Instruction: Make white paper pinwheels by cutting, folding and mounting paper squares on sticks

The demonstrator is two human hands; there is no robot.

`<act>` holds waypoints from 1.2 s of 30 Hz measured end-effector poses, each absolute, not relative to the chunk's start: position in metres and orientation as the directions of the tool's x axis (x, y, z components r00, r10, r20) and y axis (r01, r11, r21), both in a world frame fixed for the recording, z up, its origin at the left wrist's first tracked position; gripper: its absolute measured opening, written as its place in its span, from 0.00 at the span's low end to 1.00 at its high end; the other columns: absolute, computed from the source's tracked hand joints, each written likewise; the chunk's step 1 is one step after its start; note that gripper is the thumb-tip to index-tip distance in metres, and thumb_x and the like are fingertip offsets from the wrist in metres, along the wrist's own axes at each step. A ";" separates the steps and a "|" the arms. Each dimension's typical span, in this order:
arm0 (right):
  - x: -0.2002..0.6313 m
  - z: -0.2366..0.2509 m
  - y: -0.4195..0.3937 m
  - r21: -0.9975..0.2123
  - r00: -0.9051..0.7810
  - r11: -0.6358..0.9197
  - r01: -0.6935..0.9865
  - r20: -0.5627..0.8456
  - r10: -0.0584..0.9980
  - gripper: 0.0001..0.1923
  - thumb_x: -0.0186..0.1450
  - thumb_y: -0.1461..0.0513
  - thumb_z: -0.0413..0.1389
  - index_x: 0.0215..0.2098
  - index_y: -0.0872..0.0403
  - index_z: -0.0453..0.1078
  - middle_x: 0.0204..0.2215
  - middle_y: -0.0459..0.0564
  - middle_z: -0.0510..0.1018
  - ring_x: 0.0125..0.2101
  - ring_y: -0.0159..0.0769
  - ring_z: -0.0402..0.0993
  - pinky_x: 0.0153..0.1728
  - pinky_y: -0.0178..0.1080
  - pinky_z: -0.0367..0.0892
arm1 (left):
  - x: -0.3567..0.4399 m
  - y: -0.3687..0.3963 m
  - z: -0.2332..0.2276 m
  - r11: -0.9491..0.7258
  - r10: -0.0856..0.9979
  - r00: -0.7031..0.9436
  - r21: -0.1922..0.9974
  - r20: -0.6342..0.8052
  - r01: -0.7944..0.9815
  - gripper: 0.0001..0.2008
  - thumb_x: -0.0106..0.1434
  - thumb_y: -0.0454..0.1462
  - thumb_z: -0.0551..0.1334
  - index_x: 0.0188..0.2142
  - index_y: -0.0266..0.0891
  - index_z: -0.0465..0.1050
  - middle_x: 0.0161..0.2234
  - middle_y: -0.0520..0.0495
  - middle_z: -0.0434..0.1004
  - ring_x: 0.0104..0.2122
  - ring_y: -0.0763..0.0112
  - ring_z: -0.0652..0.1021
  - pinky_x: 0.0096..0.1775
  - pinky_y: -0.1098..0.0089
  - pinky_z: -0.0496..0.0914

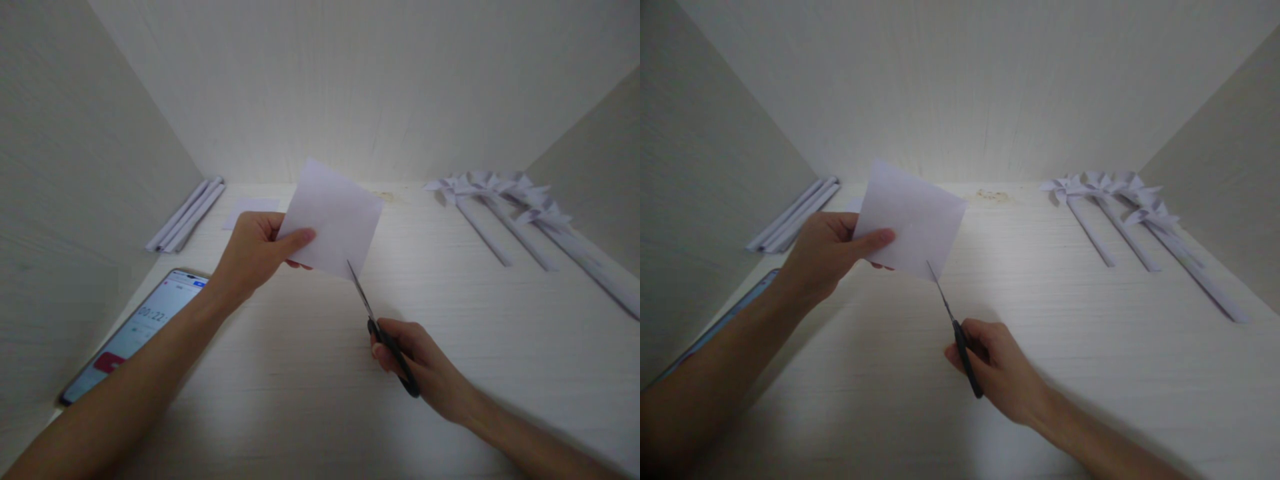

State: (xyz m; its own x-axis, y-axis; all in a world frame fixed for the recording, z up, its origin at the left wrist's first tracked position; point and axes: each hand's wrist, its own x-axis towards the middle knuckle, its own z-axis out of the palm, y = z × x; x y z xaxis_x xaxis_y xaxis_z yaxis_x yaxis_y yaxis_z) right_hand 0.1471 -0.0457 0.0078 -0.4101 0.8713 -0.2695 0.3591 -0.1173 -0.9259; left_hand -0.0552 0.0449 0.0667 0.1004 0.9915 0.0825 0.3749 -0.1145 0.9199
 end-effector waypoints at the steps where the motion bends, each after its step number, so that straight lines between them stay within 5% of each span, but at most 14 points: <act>1: 0.147 0.008 -0.046 -0.925 -0.410 -0.114 0.362 -0.267 0.872 0.20 0.58 0.48 0.46 0.19 0.54 0.52 0.17 0.40 0.53 0.18 0.26 0.48 0.17 0.31 0.47 | -0.055 0.045 0.067 -0.114 0.991 0.102 0.921 0.081 0.372 0.08 0.48 0.40 0.61 0.20 0.38 0.72 0.17 0.51 0.74 0.16 0.74 0.73 0.18 0.77 0.67; 36: 0.149 0.002 -0.047 -0.927 -0.415 -0.078 0.368 -0.238 0.878 0.19 0.60 0.51 0.45 0.19 0.54 0.51 0.16 0.40 0.53 0.17 0.25 0.49 0.16 0.31 0.47 | -0.054 0.045 0.068 -0.092 0.995 0.070 0.911 0.069 0.402 0.08 0.48 0.39 0.61 0.22 0.36 0.74 0.17 0.51 0.74 0.16 0.75 0.73 0.17 0.78 0.66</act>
